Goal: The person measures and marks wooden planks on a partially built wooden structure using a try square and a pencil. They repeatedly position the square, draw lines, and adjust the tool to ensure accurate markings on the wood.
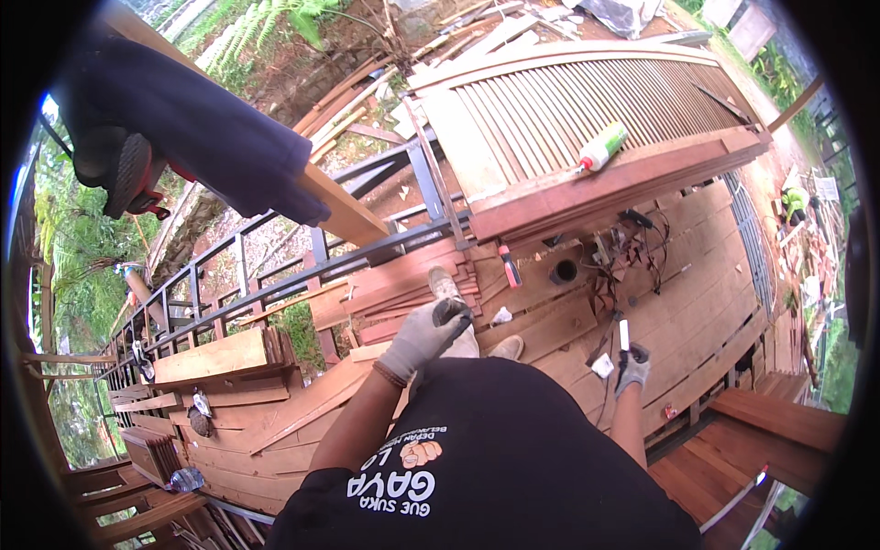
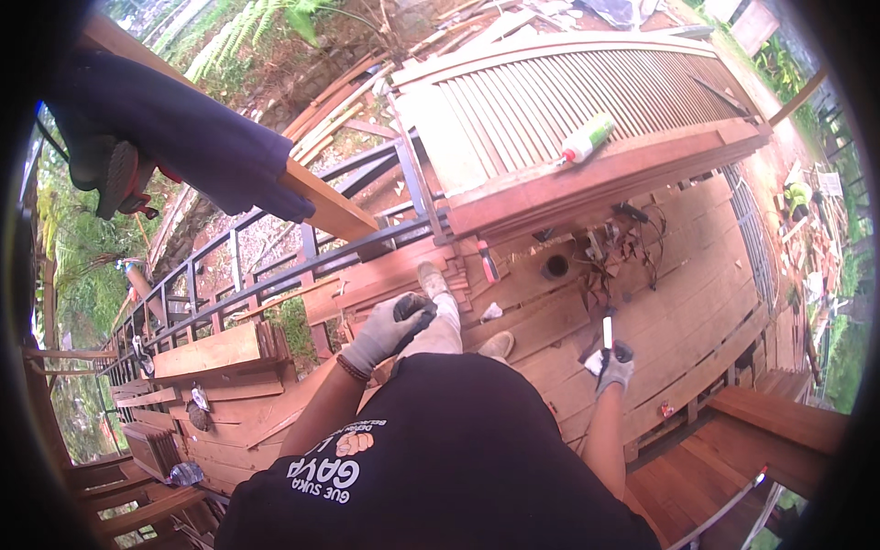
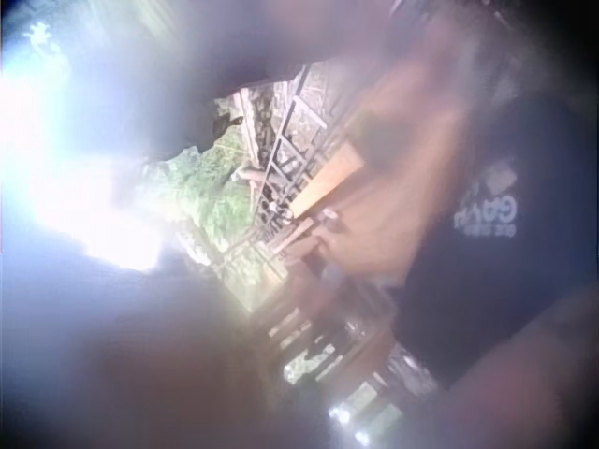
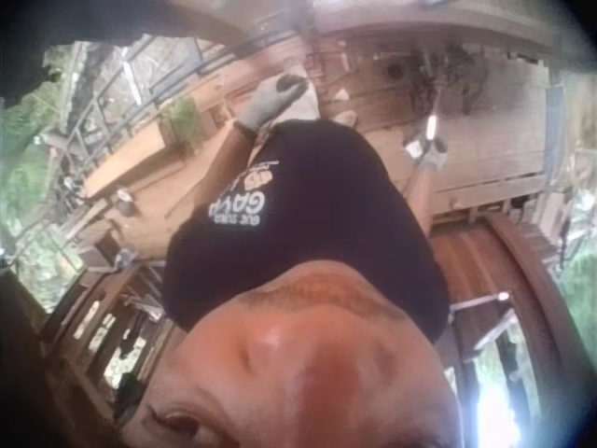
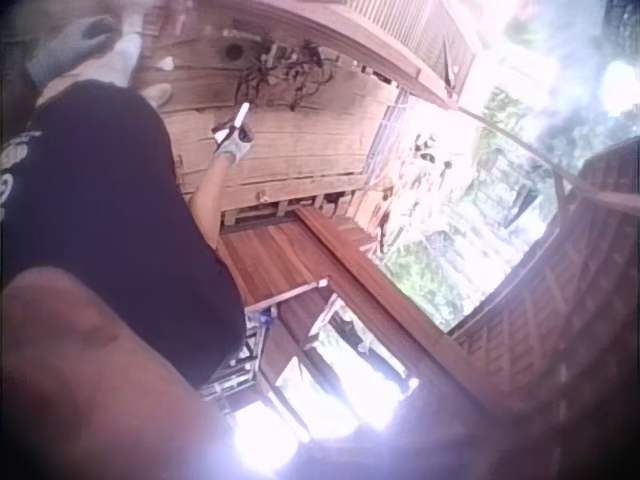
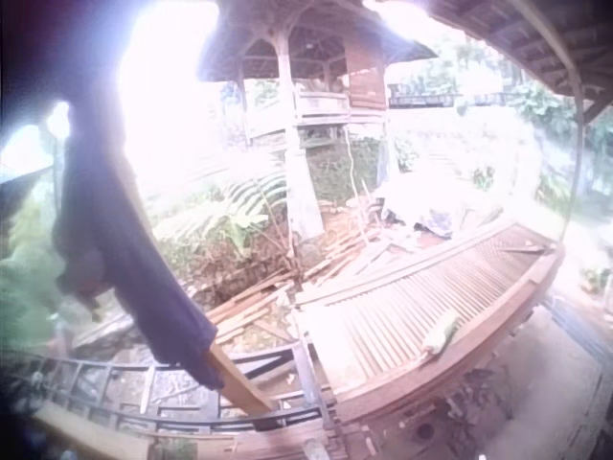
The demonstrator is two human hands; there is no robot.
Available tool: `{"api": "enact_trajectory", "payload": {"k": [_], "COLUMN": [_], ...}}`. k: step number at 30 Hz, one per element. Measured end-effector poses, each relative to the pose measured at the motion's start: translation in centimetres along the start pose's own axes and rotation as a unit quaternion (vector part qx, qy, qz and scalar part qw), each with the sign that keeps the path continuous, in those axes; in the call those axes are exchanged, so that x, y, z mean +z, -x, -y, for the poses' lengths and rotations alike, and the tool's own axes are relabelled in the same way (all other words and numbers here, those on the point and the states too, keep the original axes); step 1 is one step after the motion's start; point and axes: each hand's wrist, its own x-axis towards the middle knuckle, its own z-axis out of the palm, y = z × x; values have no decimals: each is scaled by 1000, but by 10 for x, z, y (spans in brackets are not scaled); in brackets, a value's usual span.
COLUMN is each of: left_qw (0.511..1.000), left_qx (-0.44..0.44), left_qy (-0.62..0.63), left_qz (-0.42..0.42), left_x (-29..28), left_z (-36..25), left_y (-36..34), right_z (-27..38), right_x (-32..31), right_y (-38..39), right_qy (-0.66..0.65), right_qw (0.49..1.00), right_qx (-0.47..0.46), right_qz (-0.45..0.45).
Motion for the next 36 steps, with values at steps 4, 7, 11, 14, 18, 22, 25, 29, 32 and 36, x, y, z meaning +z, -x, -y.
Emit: {"api": "enact_trajectory", "payload": {"k": [4,7,11,14,18,22,25,29,32,36], "left_qw": [995,981,958,937,892,810,809,853,845,856], "left_qx": [47,113,147,164,93,27,-1,-33,-56,-60], "left_qy": [91,155,223,292,441,586,585,510,516,498], "left_qz": [-1,30,102,103,39,-16,-61,-108,-129,-127], "left_x": [-16,-18,-28,-44,-74,-98,-117,-140,-157,-168], "left_z": [-14,-61,-130,-125,-101,-48,-16,-12,6,8], "left_y": [-21,-54,-95,-133,-179,-223,-269,-329,-381,-444], "right_z": [198,315,370,370,353,339,327,306,299,304], "right_x": [52,86,171,235,306,374,418,478,525,580], "right_y": [37,96,155,181,188,180,159,120,94,63], "right_qy": [-232,-170,-311,-399,-423,-333,-91,-47,14,31], "right_qw": [944,904,815,777,741,791,895,924,933,945], "right_qx": [-223,-348,-366,-234,-53,-22,-121,-85,-71,-58], "right_qz": [72,182,324,427,519,513,420,370,352,321]}}
